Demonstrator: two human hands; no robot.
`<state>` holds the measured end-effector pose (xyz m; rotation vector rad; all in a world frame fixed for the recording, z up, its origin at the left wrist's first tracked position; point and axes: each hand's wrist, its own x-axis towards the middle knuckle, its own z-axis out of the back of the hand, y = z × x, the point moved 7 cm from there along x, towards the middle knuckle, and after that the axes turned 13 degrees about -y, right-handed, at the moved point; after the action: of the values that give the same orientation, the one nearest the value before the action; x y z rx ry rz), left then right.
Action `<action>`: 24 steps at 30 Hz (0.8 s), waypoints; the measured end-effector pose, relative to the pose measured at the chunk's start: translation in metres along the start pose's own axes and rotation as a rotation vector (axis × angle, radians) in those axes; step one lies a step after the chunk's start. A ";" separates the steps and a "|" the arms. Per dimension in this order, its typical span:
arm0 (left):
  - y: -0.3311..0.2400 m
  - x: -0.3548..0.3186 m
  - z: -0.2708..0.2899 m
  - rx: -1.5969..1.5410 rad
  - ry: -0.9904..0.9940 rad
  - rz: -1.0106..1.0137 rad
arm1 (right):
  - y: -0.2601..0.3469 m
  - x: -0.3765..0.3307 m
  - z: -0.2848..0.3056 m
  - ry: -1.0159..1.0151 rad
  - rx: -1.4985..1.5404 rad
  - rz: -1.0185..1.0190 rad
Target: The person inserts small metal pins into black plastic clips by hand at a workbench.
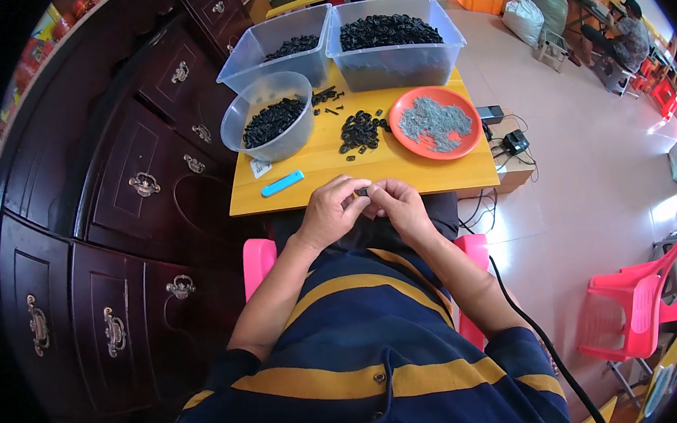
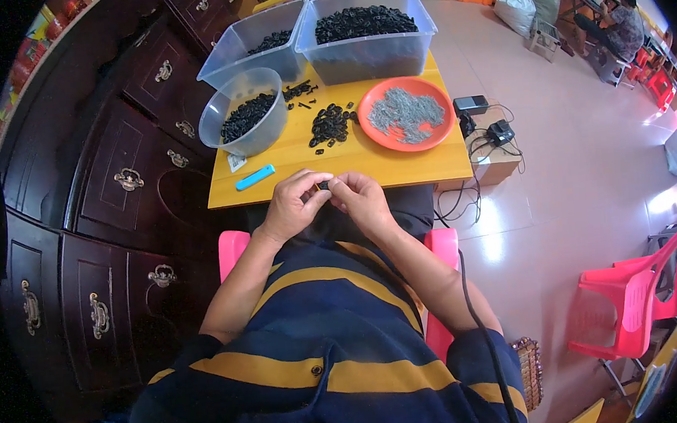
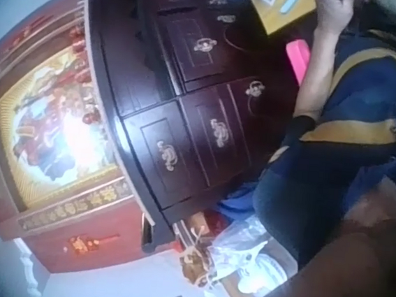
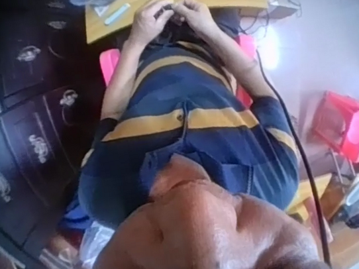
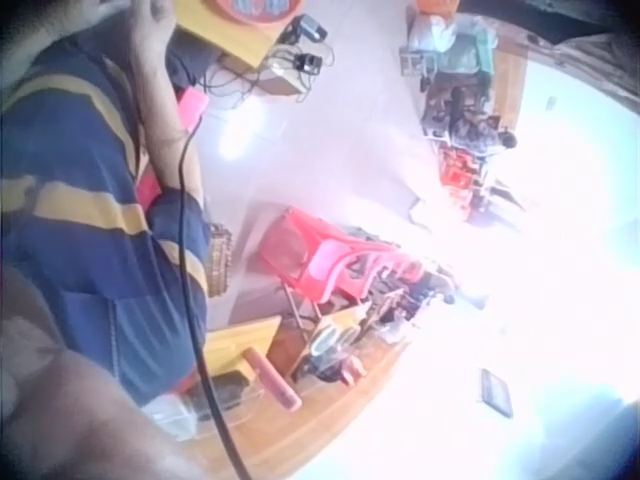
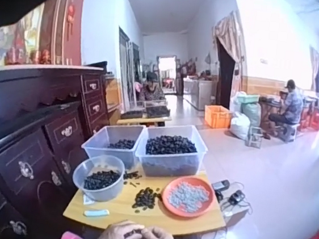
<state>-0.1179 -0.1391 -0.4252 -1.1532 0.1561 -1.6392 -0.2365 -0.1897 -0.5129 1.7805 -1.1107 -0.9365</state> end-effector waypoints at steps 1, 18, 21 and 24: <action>0.003 0.000 -0.002 -0.074 0.025 0.079 | 0.001 0.000 0.001 0.004 0.007 0.006; 0.081 0.186 0.110 0.095 -0.159 0.164 | -0.011 0.007 0.013 0.114 -0.388 0.172; 0.077 0.160 0.071 -0.150 -0.034 0.181 | -0.002 0.003 0.012 0.113 -0.379 0.210; 0.083 0.088 0.021 -0.030 0.168 0.244 | -0.007 0.000 0.006 0.182 -0.391 0.162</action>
<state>-0.0423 -0.2350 -0.4123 -0.9761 0.4151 -1.5181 -0.2393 -0.1889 -0.5216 1.4046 -0.8724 -0.8110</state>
